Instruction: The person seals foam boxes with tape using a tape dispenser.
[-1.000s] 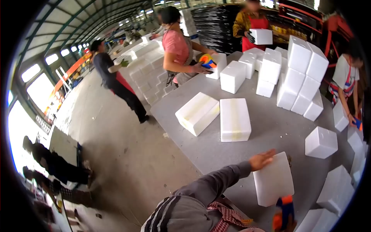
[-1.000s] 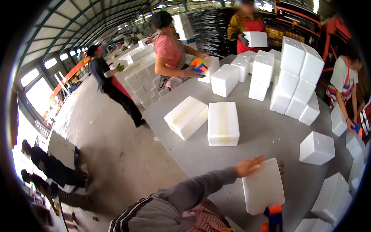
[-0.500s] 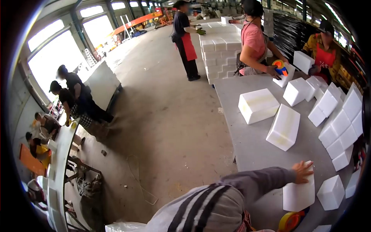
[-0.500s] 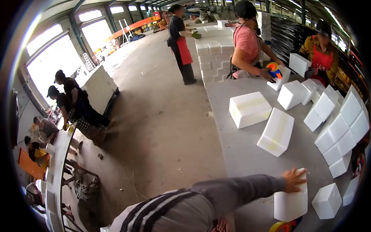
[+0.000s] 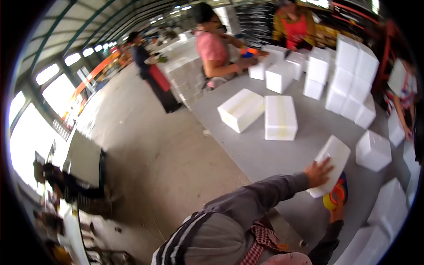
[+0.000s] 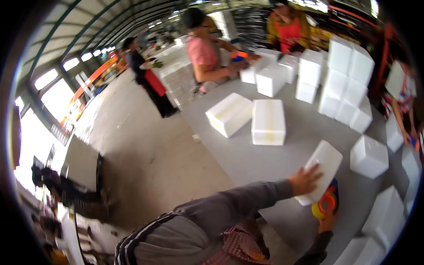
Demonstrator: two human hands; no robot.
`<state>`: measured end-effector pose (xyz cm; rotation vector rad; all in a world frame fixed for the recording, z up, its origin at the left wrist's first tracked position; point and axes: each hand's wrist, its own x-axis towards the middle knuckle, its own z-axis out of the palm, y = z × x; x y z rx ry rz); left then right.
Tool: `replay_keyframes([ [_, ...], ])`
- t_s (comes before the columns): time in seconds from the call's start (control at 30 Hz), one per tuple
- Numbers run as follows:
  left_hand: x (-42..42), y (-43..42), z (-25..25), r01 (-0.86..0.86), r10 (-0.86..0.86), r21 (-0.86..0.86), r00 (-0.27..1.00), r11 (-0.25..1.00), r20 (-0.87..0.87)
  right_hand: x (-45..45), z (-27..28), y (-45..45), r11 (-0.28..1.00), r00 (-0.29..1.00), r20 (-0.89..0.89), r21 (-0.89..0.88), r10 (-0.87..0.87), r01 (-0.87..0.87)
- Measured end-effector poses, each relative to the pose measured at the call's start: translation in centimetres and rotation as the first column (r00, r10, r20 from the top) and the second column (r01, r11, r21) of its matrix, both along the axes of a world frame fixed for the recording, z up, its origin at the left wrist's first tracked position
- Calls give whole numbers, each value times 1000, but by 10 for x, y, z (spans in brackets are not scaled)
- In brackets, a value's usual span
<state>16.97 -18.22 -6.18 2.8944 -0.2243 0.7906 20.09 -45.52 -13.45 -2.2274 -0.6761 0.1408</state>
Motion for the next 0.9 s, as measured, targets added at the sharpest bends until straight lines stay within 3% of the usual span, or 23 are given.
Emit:
replay_keyframes([
  [0.03, -1, -1, 6, -78, 78, -11, 997, 997, -24, -14, 1, -2, 996, 999, -47, -85, -24, 20],
  [0.07, -4, -1, 16, -156, 155, -18, 987, 988, -51, -49, 13, 9, 986, 994, 4, 123, -111, 110],
  [0.1, -1, -6, 4, -207, 197, 127, 977, 970, 88, -92, -6, 12, 758, 898, -433, 560, -78, 335],
  [0.13, -1, -15, 11, -218, 207, 218, 976, 951, 73, -136, -5, 23, 216, 736, -670, 737, 100, 641],
  [0.2, -13, -41, 26, -331, 300, -118, 928, 936, -222, -184, 27, 48, 295, 664, -746, 647, 52, 703],
  [0.23, -7, -32, 28, -228, 217, -2, 930, 974, -296, -175, 30, 51, 401, 661, -747, 588, -62, 702],
  [0.27, -2, -23, 31, -100, 128, 95, 920, 990, -371, -156, 52, 62, 317, 603, -797, 572, 0, 756],
  [0.3, 3, -15, 34, 40, 38, 164, 895, 986, -445, -140, 42, 60, 449, 762, -643, 658, -83, 604],
  [0.33, 3, -23, 93, -129, 131, 40, 839, 991, -528, -140, 42, 52, 529, 823, -556, 668, -114, 524],
  [0.37, 7, -15, 79, -48, 50, 20, 984, 999, -173, -141, 42, 44, 599, 877, -460, 665, -142, 446],
  [0.4, 16, -9, 55, -18, 25, 66, 994, 998, -104, -146, 59, 39, 677, 833, -522, 547, -185, 492],
  [0.43, 21, -8, 48, -4, 7, 114, 999, 994, -33, -161, 57, 36, 632, 798, -573, 553, -185, 543],
  [0.5, 19, -8, 43, 0, 14, 77, 985, 997, -171, -193, 53, 30, 527, 723, -667, 556, -179, 643],
  [0.57, 22, -8, 47, 2, 6, 49, 988, 999, -153, -202, 79, 20, 637, 717, -675, 478, -174, 605],
  [0.63, 20, -10, 43, 0, 7, 56, 993, 998, -116, -192, 104, 35, 819, 762, -647, 422, -27, 388],
  [0.67, 18, -10, 46, 8, -3, 42, 992, 999, -127, -162, 108, 61, 880, 860, -509, 417, 19, 228],
  [0.7, 17, -9, 51, 33, -33, -1, 988, 999, -148, -133, 105, 81, 923, 931, -355, 382, 90, 56],
  [0.73, 17, -6, 55, 43, -49, -43, 986, 998, -162, -129, 94, 80, 928, 931, -352, 369, 96, 44],
  [0.77, 12, 2, 56, 25, -31, -38, 987, 999, -158, -125, 82, 85, 952, 914, -304, 228, 268, -203],
  [0.8, 10, 17, 58, 135, -140, -371, 990, 919, 12, -110, 76, 97, 892, 857, -250, 78, 450, -446],
  [0.83, 8, 40, 58, 284, -183, -623, 958, 729, 223, -113, 92, 85, 843, 836, -257, 392, 485, -369],
  [0.87, -3, 67, 51, 260, -113, -730, 963, 631, 246, -128, 99, 57, 805, 658, -623, 591, 423, 42],
  [0.9, -16, 88, 35, 246, -44, -826, 965, 507, 260, -143, 85, 35, 534, 676, -583, 783, 451, 318],
])
